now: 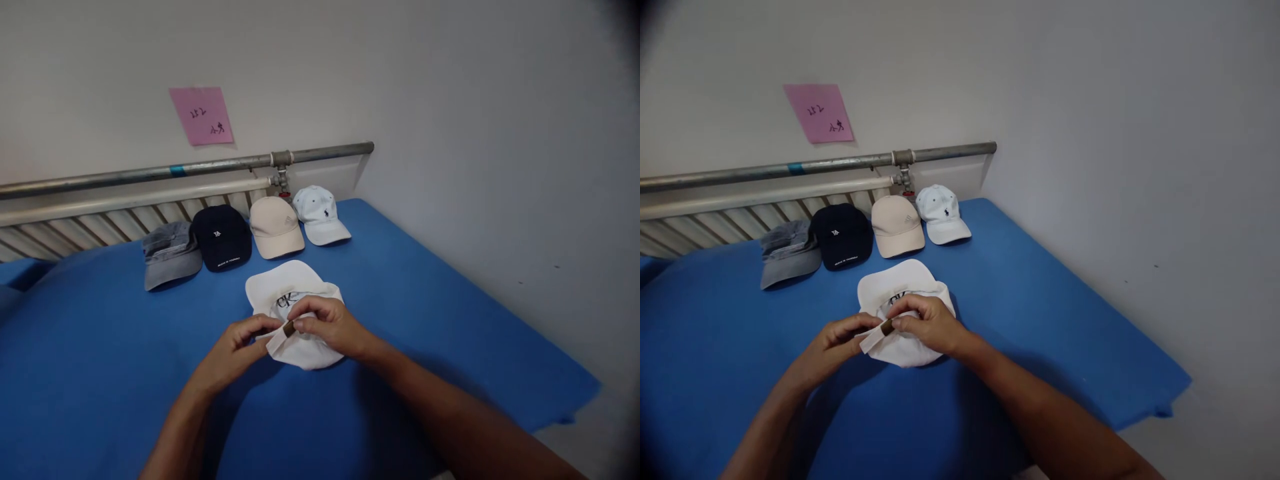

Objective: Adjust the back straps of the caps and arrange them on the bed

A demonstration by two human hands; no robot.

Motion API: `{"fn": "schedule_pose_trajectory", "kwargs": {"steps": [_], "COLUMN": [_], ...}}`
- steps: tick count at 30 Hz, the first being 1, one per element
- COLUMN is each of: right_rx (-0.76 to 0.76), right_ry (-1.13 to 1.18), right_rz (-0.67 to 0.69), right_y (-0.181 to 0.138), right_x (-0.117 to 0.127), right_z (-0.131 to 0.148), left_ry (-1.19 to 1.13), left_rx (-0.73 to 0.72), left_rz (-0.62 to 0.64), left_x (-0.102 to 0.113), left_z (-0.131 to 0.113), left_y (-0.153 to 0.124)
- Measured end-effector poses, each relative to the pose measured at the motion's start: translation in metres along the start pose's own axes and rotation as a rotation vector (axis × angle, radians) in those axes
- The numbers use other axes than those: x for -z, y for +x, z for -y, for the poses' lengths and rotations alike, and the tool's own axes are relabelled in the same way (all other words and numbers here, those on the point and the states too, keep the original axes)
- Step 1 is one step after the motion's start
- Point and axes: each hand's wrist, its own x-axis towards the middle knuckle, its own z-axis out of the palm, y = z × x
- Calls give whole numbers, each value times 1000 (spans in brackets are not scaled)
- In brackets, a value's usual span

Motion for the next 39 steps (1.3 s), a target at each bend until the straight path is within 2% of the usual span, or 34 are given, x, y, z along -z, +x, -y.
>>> {"fn": "schedule_pose_trajectory", "kwargs": {"steps": [2, 5, 6, 8, 12, 18, 22, 29, 35, 37, 39], "right_rx": [184, 553, 639, 708, 567, 464, 395, 409, 415, 402, 317], "right_ry": [-184, -536, -627, -757, -876, -851, -804, -749, -592, -597, -567], "right_rz": [-107, -292, -311, -282, -230, -230, -207, -166, -248, -206, -113], "right_y": [-1, -8, -10, -14, -13, -11, -12, -12, -8, -5, -2], "right_x": [-2, -4, -5, -8, -14, -18, -22, -20, -4, 1, 4], "right_z": [3, 15, 20, 26, 25, 12, 8, 3, 10, 10, 9], "left_ry": [18, 35, 44, 59, 147, 339, 424, 428, 277, 205, 153], "left_rx": [-3, -12, -19, -45, -122, -280, -334, -264, -115, -86, -66], "left_rz": [-37, -117, -136, -166, -212, -253, -251, -243, -242, -215, -185], "left_x": [-4, -9, -10, -12, -15, -24, -29, -30, -22, -18, -16], "left_z": [2, 5, 6, 6, 5, 6, 8, 8, 6, 8, 10], "left_y": [2, 5, 5, 5, 5, 7, 8, 7, 5, 5, 5]}}
